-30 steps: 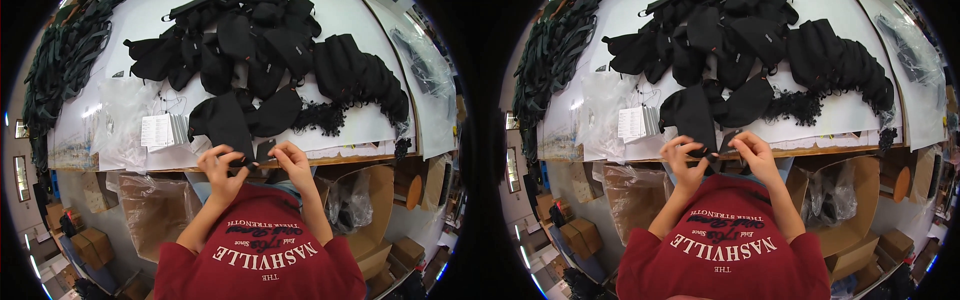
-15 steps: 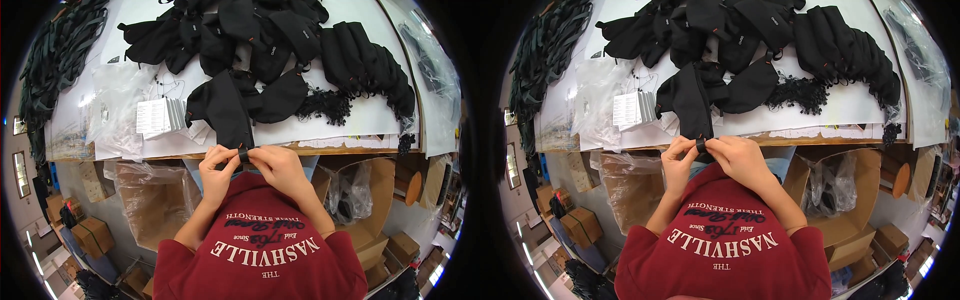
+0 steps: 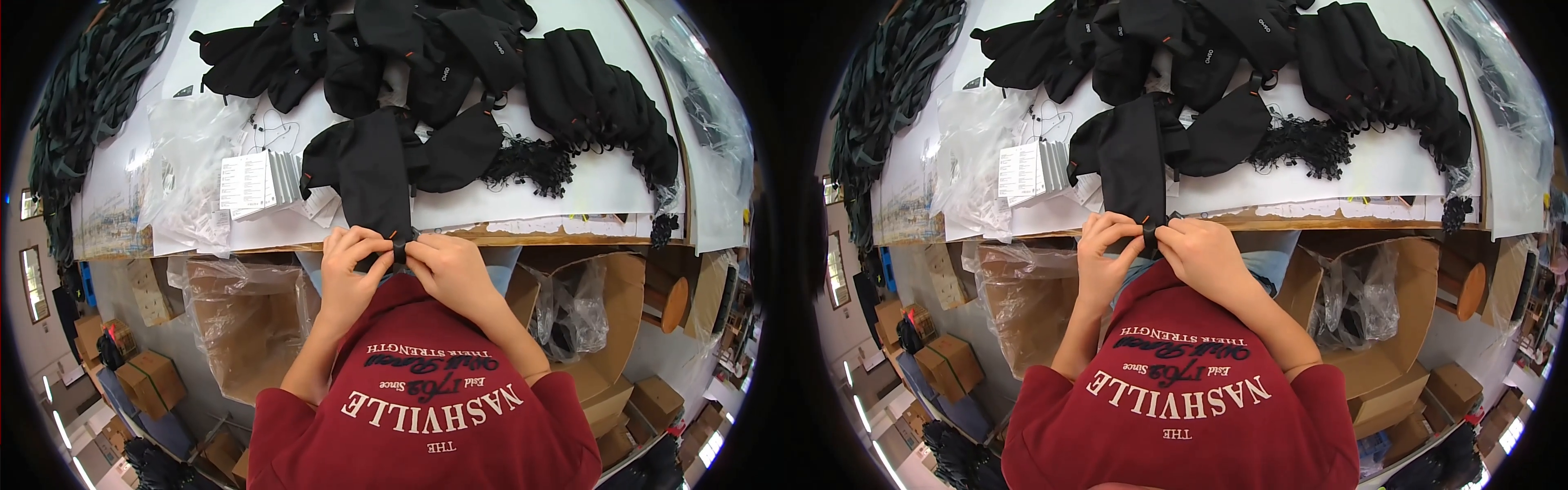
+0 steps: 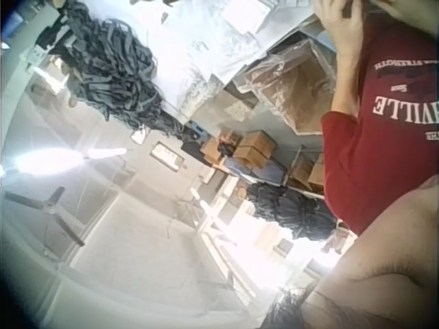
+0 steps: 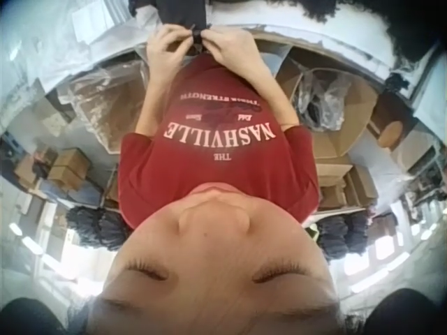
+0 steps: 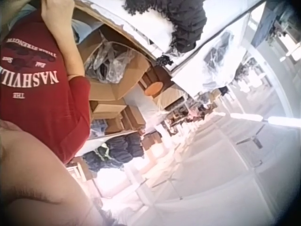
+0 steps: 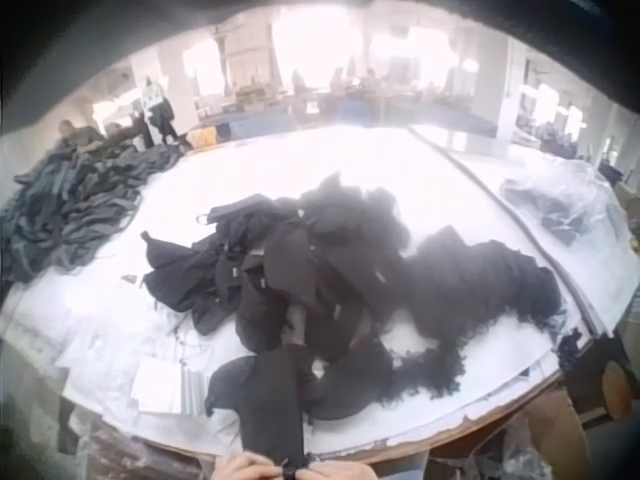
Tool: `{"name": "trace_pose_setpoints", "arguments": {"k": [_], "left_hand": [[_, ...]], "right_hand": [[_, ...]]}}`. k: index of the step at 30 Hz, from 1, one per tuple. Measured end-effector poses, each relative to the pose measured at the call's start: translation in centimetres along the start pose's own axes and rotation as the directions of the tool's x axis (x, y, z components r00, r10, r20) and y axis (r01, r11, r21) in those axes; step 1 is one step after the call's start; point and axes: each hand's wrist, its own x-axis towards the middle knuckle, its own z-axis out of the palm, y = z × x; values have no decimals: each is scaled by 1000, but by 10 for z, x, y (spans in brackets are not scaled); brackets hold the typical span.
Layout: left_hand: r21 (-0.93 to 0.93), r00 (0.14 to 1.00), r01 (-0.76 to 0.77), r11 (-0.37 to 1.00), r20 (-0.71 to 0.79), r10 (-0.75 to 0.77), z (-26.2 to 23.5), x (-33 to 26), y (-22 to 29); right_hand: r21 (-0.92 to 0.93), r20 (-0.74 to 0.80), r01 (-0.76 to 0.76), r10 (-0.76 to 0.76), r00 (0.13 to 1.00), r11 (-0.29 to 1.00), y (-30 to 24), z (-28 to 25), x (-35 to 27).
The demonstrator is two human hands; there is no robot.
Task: Packing small items and tags into black pouches at a workstation.
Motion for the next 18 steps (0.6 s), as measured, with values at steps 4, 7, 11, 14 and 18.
{"name": "trace_pose_setpoints", "arguments": {"k": [4,7,11,14,18], "left_hand": [[-190,997,-2,982,-78,-13,2,-2,0],[-562,976,50,826,-148,-160,1,-5,-2],[-748,975,120,653,-35,-219,-7,-4,11],[-868,972,200,454,118,-202,-9,-2,9],[-863,939,338,376,283,-195,-10,-1,9]], "right_hand": [[228,2,-113,116,993,967,-9,0,-1],[729,26,-252,342,939,636,-5,5,-8],[834,148,-299,334,931,463,3,-4,-11],[914,136,-232,288,948,332,-1,-5,-8],[917,189,-274,291,938,289,-3,-11,-9]]}}
